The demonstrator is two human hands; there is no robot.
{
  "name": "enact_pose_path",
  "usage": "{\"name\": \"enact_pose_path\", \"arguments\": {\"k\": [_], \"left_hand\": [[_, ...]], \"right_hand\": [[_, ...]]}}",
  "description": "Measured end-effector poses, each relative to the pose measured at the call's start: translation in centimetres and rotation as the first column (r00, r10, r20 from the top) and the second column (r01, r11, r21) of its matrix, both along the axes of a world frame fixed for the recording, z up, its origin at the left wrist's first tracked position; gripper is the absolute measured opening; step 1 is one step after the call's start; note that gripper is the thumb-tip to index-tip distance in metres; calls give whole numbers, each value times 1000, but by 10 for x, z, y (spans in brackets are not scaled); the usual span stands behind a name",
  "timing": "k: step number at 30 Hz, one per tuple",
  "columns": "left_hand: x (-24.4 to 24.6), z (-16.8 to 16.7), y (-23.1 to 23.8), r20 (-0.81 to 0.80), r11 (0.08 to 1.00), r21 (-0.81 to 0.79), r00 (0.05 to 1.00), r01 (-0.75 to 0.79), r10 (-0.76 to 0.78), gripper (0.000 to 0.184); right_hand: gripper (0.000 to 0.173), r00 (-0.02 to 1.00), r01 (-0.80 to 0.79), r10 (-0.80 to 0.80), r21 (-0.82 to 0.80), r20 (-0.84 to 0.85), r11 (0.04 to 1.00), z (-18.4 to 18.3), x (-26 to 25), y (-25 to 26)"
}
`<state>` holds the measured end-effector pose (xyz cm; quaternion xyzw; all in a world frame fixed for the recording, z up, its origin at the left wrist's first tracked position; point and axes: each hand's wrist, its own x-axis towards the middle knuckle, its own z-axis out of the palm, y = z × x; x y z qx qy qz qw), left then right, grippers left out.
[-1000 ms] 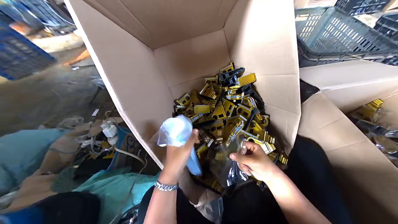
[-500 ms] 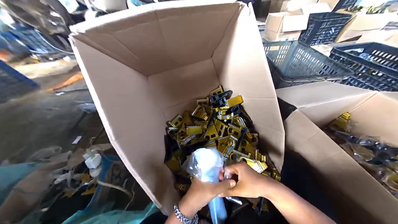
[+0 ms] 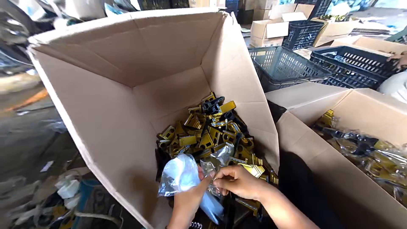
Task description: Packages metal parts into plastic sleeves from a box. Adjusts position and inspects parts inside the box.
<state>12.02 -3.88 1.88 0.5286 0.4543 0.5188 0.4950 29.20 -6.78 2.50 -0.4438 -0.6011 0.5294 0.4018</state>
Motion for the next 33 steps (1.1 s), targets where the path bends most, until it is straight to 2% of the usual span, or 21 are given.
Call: {"name": "enact_pose_path", "arguments": {"k": [2,4,6,8,10,13,15,16,17,19,21,22,24,25,26,27,28,29,30,31,33], "left_hand": [[0,-2,-1,24,998,4,998,56,-56,42],[3,-8,-4,16,992,8,992,125,-125,47],[4,-10,-4,-20,989,9,989,148,-148,45],[0,-6,-4,-43,991,14,990,134,-133,42],[-4,-7,-2,-72,994,80,995,79,-74,37],[-17,-12,9,-141,974,217,986,-60,92,31],[-28,-12,23,-85,941,284,972,-185,217,28],[-32,-11,29,-50,923,304,964,-234,261,27],[-33,-8,32,-23,912,315,958,-264,285,27],[-28,-5,33,-3,913,308,960,-266,281,31],[-21,-8,32,-34,917,310,961,-252,276,37],[-20,-10,32,-46,913,315,956,-261,289,39],[-22,-9,33,-37,904,314,948,-288,315,39],[-23,-8,32,-23,906,300,948,-297,318,38],[-23,-7,30,-8,912,284,950,-296,311,37],[-22,-6,30,4,920,266,954,-289,298,36],[-20,-5,29,15,931,238,959,-278,283,34],[-16,-4,28,30,944,205,965,-260,260,31],[-13,-4,25,52,957,173,973,-232,227,29],[-9,-2,22,68,970,142,980,-197,189,29],[-2,-1,16,95,984,92,985,-153,144,29]], "right_hand": [[13,998,61,-62,32,9,998,-5,2,-1],[17,985,119,-134,142,106,983,-18,-5,-5],[17,981,159,-176,185,77,970,-28,-6,-7],[12,951,304,-297,68,-89,950,-28,-1,-10],[14,903,419,-415,13,-110,908,-24,5,-12],[18,920,391,-391,63,-16,918,-19,20,-17],[26,822,537,-549,115,153,836,-22,39,-4],[34,739,578,-596,160,314,800,-25,48,7],[47,696,574,-565,130,442,809,-26,50,18],[64,687,544,-472,40,552,838,-39,36,43],[55,657,622,-602,126,453,773,-58,15,57],[46,666,675,-676,131,315,726,-61,9,58],[38,679,728,-734,-103,-36,678,-48,13,50],[38,632,715,-749,-223,-201,663,-37,21,43],[42,593,692,-738,-264,-322,672,-25,30,36],[54,597,683,-696,-203,-399,702,-15,39,29],[69,660,665,-624,-61,-418,744,-8,46,22],[74,763,600,-518,125,-387,790,-2,51,17],[71,872,463,-373,281,-318,841,2,54,15],[68,953,278,-211,349,-217,895,6,53,14],[67,997,26,-7,237,-77,971,11,43,15]]}}
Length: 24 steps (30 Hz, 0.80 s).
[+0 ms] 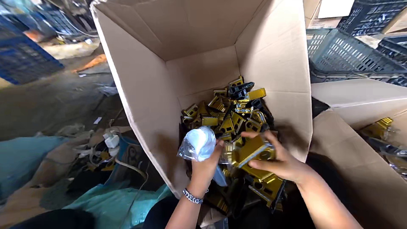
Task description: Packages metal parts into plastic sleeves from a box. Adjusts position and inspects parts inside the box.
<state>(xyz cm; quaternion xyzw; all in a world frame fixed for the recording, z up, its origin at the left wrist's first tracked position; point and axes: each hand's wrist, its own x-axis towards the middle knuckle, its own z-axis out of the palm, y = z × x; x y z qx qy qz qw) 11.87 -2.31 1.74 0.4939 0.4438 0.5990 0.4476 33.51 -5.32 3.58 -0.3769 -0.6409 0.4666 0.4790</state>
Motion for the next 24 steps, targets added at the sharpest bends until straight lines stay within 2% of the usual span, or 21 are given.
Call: {"name": "enact_pose_path", "arguments": {"k": [2,3,5,6,7,8,9,10,12,14,15,17,19,21,22,24], "left_hand": [[7,2,-9,35,999,-43,999,23,-21,30],[11,4,-13,56,998,-63,998,28,-25,30],[13,10,-13,116,993,-109,993,45,-32,25],[11,12,-11,146,988,-149,989,48,-26,19],[8,14,-8,160,982,-184,987,43,-13,16],[4,13,-6,155,981,-190,988,29,0,17],[1,11,-4,133,984,-176,991,12,12,21],[0,10,-3,90,989,-146,996,-5,18,28],[-2,1,-4,-126,1000,11,992,-27,28,55],[-8,-15,0,-430,965,255,886,-61,170,80],[-11,-21,4,-513,939,338,823,-68,245,83],[-14,-27,11,-524,915,388,791,-109,316,74],[-13,-26,9,-472,905,396,810,-157,348,64],[-5,-18,-12,-484,926,373,840,-55,245,56],[-1,-14,-27,-505,931,365,846,29,172,52],[1,-14,-37,-462,937,326,886,129,39,55]], "right_hand": [[62,996,57,-45,-164,74,985,2,-14,2],[57,983,153,-137,-134,124,979,0,-22,3],[39,863,344,-381,166,331,924,-13,-42,10],[32,785,328,-411,251,464,911,-15,-51,12],[35,717,243,-305,185,627,952,-13,-61,13],[45,638,147,-115,26,761,989,-8,-71,16],[52,580,92,46,-122,813,988,-3,-78,23],[58,592,92,106,-197,799,976,-1,-81,30],[70,730,162,25,-209,683,965,-5,-79,39],[78,835,229,-86,-201,543,953,-13,-78,40],[82,880,248,-103,-263,464,932,-13,-77,38],[78,961,228,-144,-378,237,897,-17,-71,32],[67,972,231,-226,-384,60,894,-24,-67,19],[64,932,308,-352,-326,-84,893,-35,-67,14],[70,914,311,-374,-320,-156,895,-39,-68,13],[84,907,237,-342,-371,-247,898,-42,-62,8]]}}
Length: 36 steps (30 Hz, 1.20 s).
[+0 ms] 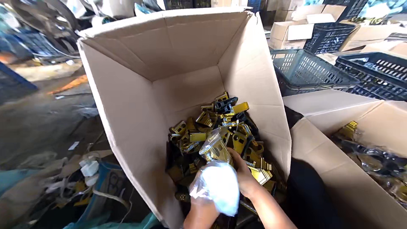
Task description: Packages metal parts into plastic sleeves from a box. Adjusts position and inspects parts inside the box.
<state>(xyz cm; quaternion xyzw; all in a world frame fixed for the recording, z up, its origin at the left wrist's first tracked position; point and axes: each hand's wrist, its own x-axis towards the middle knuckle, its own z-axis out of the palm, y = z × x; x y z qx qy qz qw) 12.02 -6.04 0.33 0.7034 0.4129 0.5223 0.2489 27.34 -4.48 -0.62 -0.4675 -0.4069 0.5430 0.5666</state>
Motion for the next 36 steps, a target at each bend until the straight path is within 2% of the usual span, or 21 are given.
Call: {"name": "enact_pose_path", "arguments": {"k": [1,4,7,9,11,14,15,17,18,19,20,21,22,23,24,26,28,30,32,33,36], "left_hand": [[-3,-1,4,94,996,-71,995,53,-46,50],[-11,15,20,377,933,-324,926,158,-26,38],[-2,20,15,415,893,-404,909,200,-16,37],[6,9,12,316,918,-355,947,177,-61,41],[10,-3,12,201,937,-316,976,150,-88,44],[-1,-5,20,249,942,-275,961,193,-124,40],[-9,-1,23,295,942,-272,949,198,-114,43],[-27,14,28,385,927,-326,922,184,-48,45],[-31,23,29,405,914,-376,914,154,12,38],[-30,27,30,394,898,-420,917,128,54,34],[-26,25,28,350,892,-443,933,91,79,34],[-19,18,24,282,894,-444,956,55,81,44],[-11,7,21,215,907,-419,974,31,65,57],[-2,-3,18,161,917,-398,986,29,38,66],[7,-10,18,122,927,-372,993,40,6,71],[22,-19,20,97,946,-318,995,58,-28,69],[35,-10,17,214,906,-403,976,133,-48,63],[34,5,16,444,744,-585,895,322,-38,42],[28,15,17,539,535,-702,842,471,-34,9],[25,17,19,515,482,-738,856,472,-49,5],[21,15,21,289,521,-796,950,307,-117,11]], "right_hand": [[85,997,-52,50,-31,-61,998,1,7,-4],[61,945,-154,134,-45,-299,987,5,24,-12],[45,992,-40,37,-19,-120,999,6,20,-12],[40,995,27,-34,71,92,997,5,12,-10],[42,967,-16,-17,128,254,992,0,12,-8],[37,961,-66,42,81,273,995,6,28,-13],[30,986,-33,12,121,166,992,10,39,-17],[17,947,166,-76,274,-311,947,9,65,-22],[19,802,311,-59,333,-594,890,4,76,-18],[23,591,446,6,332,-807,831,0,84,-11],[30,458,509,29,289,-889,811,-4,87,-4],[32,504,499,-94,201,-859,843,-7,82,0],[30,696,411,-239,103,-677,906,-6,66,-1],[25,901,244,-204,58,-384,968,-1,48,-7],[31,989,80,-71,63,-127,995,4,32,-12],[23,995,11,-19,81,99,997,6,15,-18],[15,999,28,-29,13,42,1000,6,20,-20],[16,999,-34,34,-18,22,999,4,29,-21],[14,994,-96,99,-65,48,993,3,37,-26],[19,990,-105,114,-108,81,989,4,38,-28],[29,972,-117,144,-150,184,982,4,37,-31]]}}
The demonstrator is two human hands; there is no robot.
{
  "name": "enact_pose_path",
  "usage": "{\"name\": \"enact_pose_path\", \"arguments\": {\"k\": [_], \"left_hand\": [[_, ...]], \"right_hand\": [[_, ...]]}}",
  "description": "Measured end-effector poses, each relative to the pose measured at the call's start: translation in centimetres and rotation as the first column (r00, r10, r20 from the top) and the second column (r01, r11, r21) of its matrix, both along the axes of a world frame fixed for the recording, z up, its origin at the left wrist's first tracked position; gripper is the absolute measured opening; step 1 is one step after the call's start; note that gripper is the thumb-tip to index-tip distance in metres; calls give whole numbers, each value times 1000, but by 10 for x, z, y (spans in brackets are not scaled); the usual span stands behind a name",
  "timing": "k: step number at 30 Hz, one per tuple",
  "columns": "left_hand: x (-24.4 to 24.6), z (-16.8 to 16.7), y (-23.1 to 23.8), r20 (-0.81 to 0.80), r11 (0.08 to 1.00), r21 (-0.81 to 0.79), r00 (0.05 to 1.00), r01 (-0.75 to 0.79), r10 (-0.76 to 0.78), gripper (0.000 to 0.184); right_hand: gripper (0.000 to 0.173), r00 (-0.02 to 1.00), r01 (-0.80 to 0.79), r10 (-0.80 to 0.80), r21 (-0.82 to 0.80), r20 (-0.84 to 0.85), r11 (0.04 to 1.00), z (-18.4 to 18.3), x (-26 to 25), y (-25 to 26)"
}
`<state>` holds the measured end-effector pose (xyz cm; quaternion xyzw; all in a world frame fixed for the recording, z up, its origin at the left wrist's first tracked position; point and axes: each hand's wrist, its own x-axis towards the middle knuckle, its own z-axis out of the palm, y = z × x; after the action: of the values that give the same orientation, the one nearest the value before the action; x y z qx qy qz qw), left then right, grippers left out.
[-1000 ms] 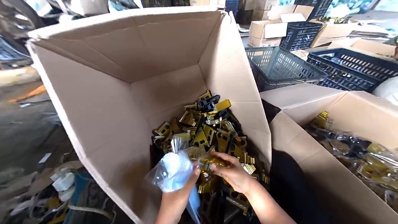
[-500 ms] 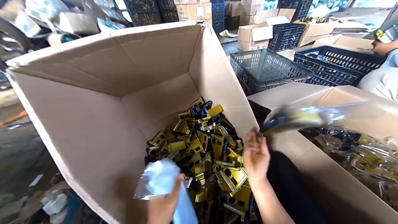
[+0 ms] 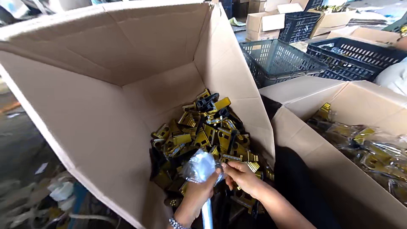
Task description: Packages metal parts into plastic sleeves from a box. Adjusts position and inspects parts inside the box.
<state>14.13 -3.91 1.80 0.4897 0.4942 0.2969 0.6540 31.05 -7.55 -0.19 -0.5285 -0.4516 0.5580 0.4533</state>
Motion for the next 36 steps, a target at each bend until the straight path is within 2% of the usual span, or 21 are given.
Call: {"name": "enact_pose_path", "arguments": {"k": [4,5,6,7,8,9,10,12,13,15,16,18,20,22,23,25,27,30,33,34,36], "left_hand": [[-2,-4,-6,-32,994,93,998,-54,57,23],[-6,-8,-5,-53,977,202,995,-71,83,26],[-13,-14,-2,-108,913,404,988,-58,111,31],[-22,-23,5,-191,764,645,964,-19,185,36],[-32,-28,13,-251,596,803,919,21,304,41],[-40,-29,21,-253,499,866,884,26,393,42],[-46,-27,24,-218,508,861,890,-18,400,42],[-38,-11,10,-29,781,614,986,-114,166,46],[-31,-4,-2,98,894,444,995,-57,15,48],[-25,-5,-12,201,945,318,969,74,-143,44],[-27,-4,-9,175,935,347,974,79,-147,39],[-38,-1,2,50,886,462,996,37,-68,39],[-52,-10,15,-96,775,633,992,1,78,43],[-62,-18,25,-140,661,749,965,-45,224,39],[-64,-16,28,-123,647,758,953,-89,276,35],[-63,-10,30,-76,627,760,935,-171,348,34],[-61,-8,29,-51,595,776,920,-208,388,41],[-52,-14,26,-57,597,775,918,-206,391,52],[-48,-23,27,-96,602,777,910,-185,404,59],[-47,-24,26,-109,607,774,905,-182,411,61],[-44,-27,24,-112,609,773,907,-178,407,60]], "right_hand": [[12,988,-153,153,88,9,984,4,14,-2],[5,983,-177,180,81,-30,981,4,17,-2],[8,976,-197,202,69,-79,978,4,18,-2],[15,970,-195,201,60,-136,979,3,17,-2],[21,966,-156,163,51,-202,986,0,15,-3],[27,956,-92,98,37,-276,995,-3,10,-3],[33,946,-24,31,26,-321,999,-5,5,-4],[34,976,-6,27,99,-218,995,-4,-7,-4],[32,990,-82,102,187,-101,979,-3,-13,-4],[34,965,-261,239,294,109,919,5,-17,-2],[36,955,-283,239,293,179,913,10,-12,1],[36,969,-165,98,292,228,942,20,6,7],[26,971,-1,-59,251,233,968,27,27,18],[35,937,41,-102,186,334,982,27,47,22],[40,887,40,-100,141,451,989,25,55,21],[38,743,35,-93,101,663,994,17,58,12],[43,636,-6,-107,143,764,990,1,47,-3],[81,539,-97,222,-201,812,975,-1,36,-8],[109,541,-127,289,-263,790,956,0,49,-2],[110,508,-166,329,-285,796,944,0,53,-2],[94,420,-239,387,-311,821,920,-4,55,-4]]}}
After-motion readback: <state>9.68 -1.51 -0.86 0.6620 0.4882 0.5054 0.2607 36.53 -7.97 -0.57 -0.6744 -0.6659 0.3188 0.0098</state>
